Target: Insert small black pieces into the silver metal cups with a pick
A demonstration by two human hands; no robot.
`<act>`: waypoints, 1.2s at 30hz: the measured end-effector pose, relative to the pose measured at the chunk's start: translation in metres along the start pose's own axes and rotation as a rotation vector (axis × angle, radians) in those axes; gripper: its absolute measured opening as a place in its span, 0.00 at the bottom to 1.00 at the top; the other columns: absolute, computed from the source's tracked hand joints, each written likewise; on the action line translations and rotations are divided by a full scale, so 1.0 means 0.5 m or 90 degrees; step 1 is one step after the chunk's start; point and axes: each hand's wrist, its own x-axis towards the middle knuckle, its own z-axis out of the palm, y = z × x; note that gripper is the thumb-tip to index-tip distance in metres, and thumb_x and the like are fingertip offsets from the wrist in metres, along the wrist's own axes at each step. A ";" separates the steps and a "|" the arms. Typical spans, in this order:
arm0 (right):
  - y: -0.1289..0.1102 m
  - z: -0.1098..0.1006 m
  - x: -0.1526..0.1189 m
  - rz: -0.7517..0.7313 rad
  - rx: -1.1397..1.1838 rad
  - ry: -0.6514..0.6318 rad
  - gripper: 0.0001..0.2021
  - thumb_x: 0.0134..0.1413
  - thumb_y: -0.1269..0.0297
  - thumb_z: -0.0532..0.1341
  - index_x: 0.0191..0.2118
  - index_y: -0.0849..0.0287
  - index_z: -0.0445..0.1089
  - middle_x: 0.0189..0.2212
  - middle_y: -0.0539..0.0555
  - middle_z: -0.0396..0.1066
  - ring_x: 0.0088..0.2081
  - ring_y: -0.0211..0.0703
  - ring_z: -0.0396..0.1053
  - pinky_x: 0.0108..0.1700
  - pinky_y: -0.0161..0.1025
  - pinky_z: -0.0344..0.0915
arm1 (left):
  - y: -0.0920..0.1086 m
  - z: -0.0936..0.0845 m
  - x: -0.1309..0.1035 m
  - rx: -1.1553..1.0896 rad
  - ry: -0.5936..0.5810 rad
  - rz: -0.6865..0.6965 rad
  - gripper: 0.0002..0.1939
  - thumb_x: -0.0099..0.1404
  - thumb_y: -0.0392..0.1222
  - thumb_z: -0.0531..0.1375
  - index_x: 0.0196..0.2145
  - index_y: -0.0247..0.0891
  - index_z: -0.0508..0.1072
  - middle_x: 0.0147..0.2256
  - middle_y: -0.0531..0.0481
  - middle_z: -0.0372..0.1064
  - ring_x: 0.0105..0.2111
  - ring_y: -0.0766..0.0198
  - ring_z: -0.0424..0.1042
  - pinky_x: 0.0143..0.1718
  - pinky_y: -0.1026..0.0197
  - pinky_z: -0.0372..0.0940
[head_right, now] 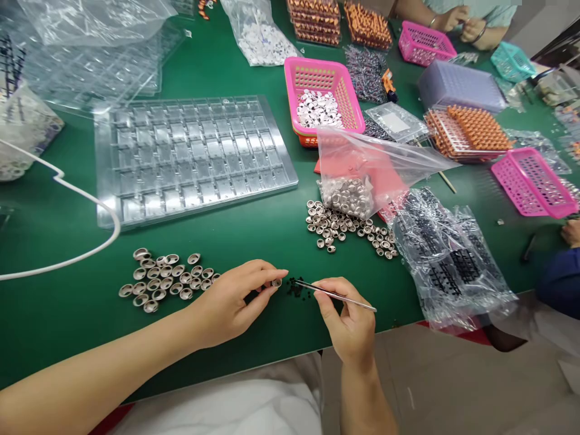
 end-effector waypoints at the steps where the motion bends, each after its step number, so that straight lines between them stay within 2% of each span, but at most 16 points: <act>1: 0.000 0.002 0.000 -0.004 -0.002 -0.008 0.07 0.59 0.70 0.67 0.43 0.52 0.76 0.38 0.52 0.79 0.41 0.44 0.78 0.40 0.39 0.77 | -0.001 0.000 0.001 0.002 -0.001 0.003 0.16 0.72 0.31 0.53 0.53 0.35 0.75 0.41 0.41 0.77 0.40 0.58 0.76 0.38 0.59 0.73; 6: -0.003 0.003 0.001 -0.025 -0.003 -0.034 0.09 0.60 0.74 0.65 0.43 0.53 0.76 0.38 0.52 0.78 0.40 0.44 0.77 0.39 0.39 0.76 | -0.005 -0.003 0.003 0.015 -0.015 0.009 0.17 0.71 0.31 0.53 0.53 0.33 0.75 0.41 0.40 0.77 0.39 0.58 0.76 0.37 0.58 0.73; 12: -0.004 0.001 0.002 -0.063 0.025 -0.053 0.13 0.58 0.79 0.64 0.44 0.52 0.74 0.37 0.52 0.78 0.40 0.45 0.76 0.41 0.43 0.74 | -0.008 0.001 0.002 -0.007 0.001 0.016 0.16 0.70 0.29 0.54 0.52 0.31 0.76 0.39 0.41 0.77 0.38 0.58 0.76 0.36 0.59 0.73; 23: -0.003 0.001 0.002 -0.068 0.008 -0.086 0.16 0.58 0.81 0.64 0.45 0.52 0.74 0.38 0.53 0.78 0.41 0.45 0.76 0.40 0.42 0.75 | -0.008 -0.001 0.005 -0.015 0.000 0.001 0.16 0.70 0.29 0.54 0.51 0.32 0.76 0.40 0.41 0.78 0.38 0.59 0.76 0.36 0.60 0.72; 28: -0.006 0.001 0.001 -0.098 0.015 -0.114 0.17 0.56 0.82 0.64 0.47 0.53 0.74 0.38 0.53 0.79 0.40 0.45 0.76 0.40 0.43 0.74 | -0.008 0.001 0.006 -0.016 -0.004 -0.003 0.16 0.70 0.29 0.54 0.51 0.31 0.76 0.40 0.41 0.78 0.38 0.59 0.76 0.36 0.59 0.72; 36: -0.003 0.003 -0.001 -0.072 0.018 -0.063 0.16 0.57 0.81 0.64 0.46 0.53 0.75 0.39 0.53 0.78 0.41 0.46 0.77 0.40 0.44 0.75 | -0.008 0.000 0.006 -0.017 0.005 0.006 0.16 0.69 0.29 0.55 0.51 0.32 0.76 0.39 0.42 0.78 0.37 0.59 0.75 0.36 0.60 0.72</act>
